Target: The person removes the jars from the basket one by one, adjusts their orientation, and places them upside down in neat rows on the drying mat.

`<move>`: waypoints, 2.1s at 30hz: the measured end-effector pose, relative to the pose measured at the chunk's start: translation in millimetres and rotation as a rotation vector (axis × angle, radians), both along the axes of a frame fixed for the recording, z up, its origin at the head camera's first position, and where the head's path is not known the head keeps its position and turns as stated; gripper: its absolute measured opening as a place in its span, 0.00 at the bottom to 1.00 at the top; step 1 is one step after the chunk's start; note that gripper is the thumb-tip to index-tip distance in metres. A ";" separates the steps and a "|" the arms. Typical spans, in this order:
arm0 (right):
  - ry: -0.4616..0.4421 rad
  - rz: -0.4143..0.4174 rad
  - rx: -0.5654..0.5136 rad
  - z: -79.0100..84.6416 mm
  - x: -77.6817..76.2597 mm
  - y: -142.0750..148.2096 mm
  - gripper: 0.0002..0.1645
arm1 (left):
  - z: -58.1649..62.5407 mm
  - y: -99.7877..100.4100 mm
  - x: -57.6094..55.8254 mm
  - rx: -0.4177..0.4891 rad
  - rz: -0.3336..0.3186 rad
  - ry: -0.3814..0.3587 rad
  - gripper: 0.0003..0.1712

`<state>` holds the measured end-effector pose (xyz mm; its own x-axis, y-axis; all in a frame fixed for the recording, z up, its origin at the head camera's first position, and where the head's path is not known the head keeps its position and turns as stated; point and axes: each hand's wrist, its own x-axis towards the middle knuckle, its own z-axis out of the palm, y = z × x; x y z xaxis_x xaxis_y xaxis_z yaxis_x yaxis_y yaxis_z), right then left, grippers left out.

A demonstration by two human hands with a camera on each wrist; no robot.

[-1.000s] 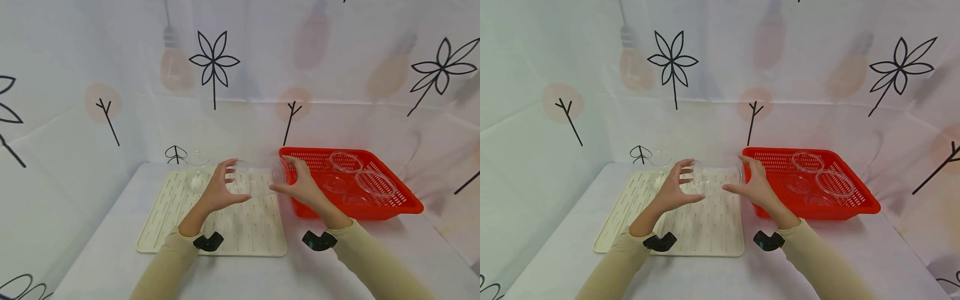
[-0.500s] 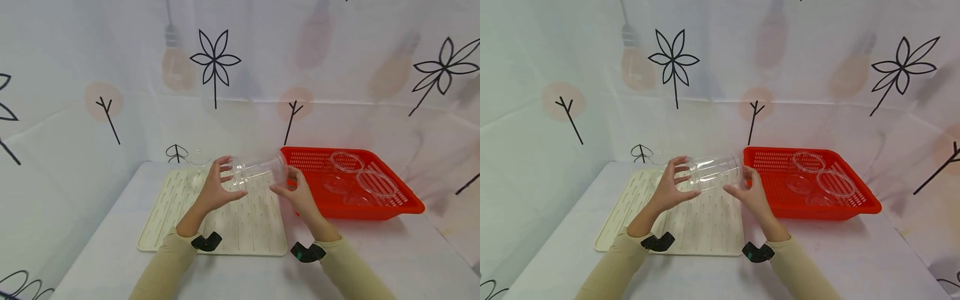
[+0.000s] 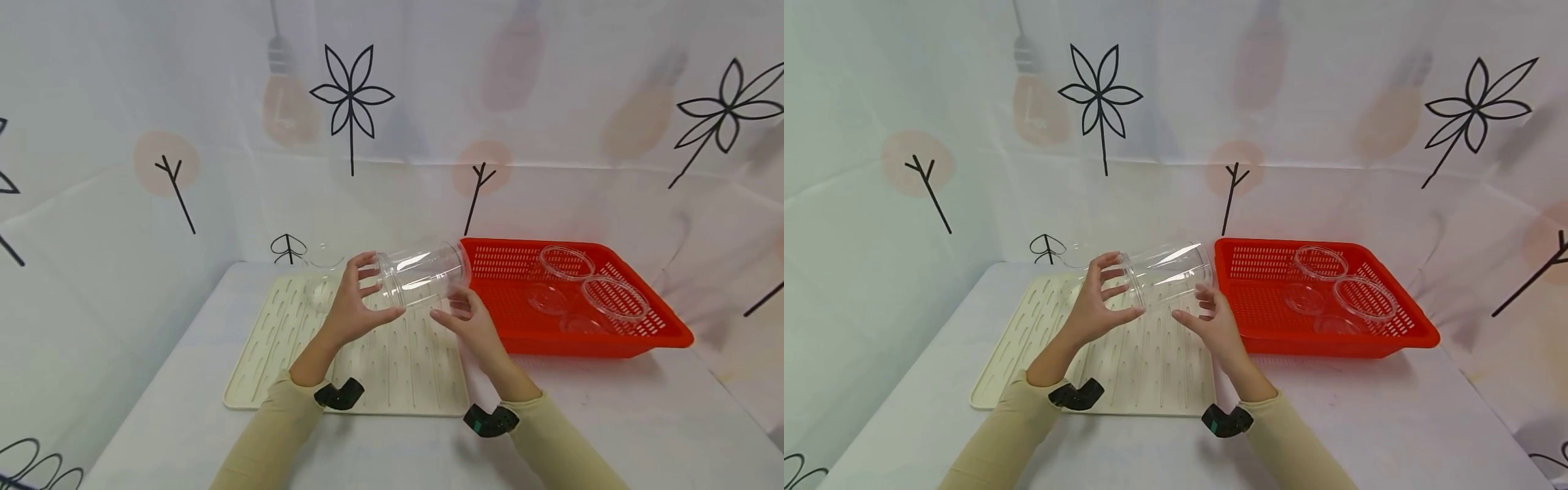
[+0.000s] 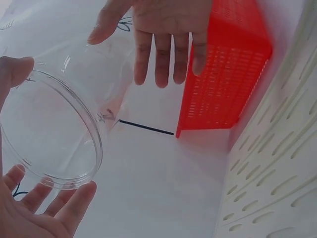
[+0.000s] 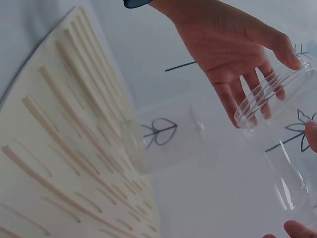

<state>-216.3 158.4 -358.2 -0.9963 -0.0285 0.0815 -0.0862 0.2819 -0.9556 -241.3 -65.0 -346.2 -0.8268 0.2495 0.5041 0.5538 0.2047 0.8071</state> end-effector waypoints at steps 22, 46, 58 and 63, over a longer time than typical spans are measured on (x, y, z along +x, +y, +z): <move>0.061 0.017 -0.074 17.0 1.3 8.3 0.37 | -5.9 1.9 2.5 -0.114 -0.011 -0.059 0.54; 0.160 0.120 -0.105 39.2 2.0 0.9 0.41 | -15.9 6.6 8.0 -0.264 0.017 -0.189 0.49; 0.156 0.112 0.002 41.0 -2.7 -5.4 0.49 | -18.8 8.3 8.6 -0.313 0.045 -0.242 0.51; 0.163 0.095 0.017 41.4 -5.7 -8.1 0.49 | -19.1 6.1 10.1 -0.324 0.071 -0.246 0.52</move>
<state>-221.9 150.3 -316.8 -0.9628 -0.1242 0.2399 -0.2660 0.2813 -0.9220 -231.3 -58.9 -365.3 -0.9338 0.3007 0.1938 0.3274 0.5004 0.8015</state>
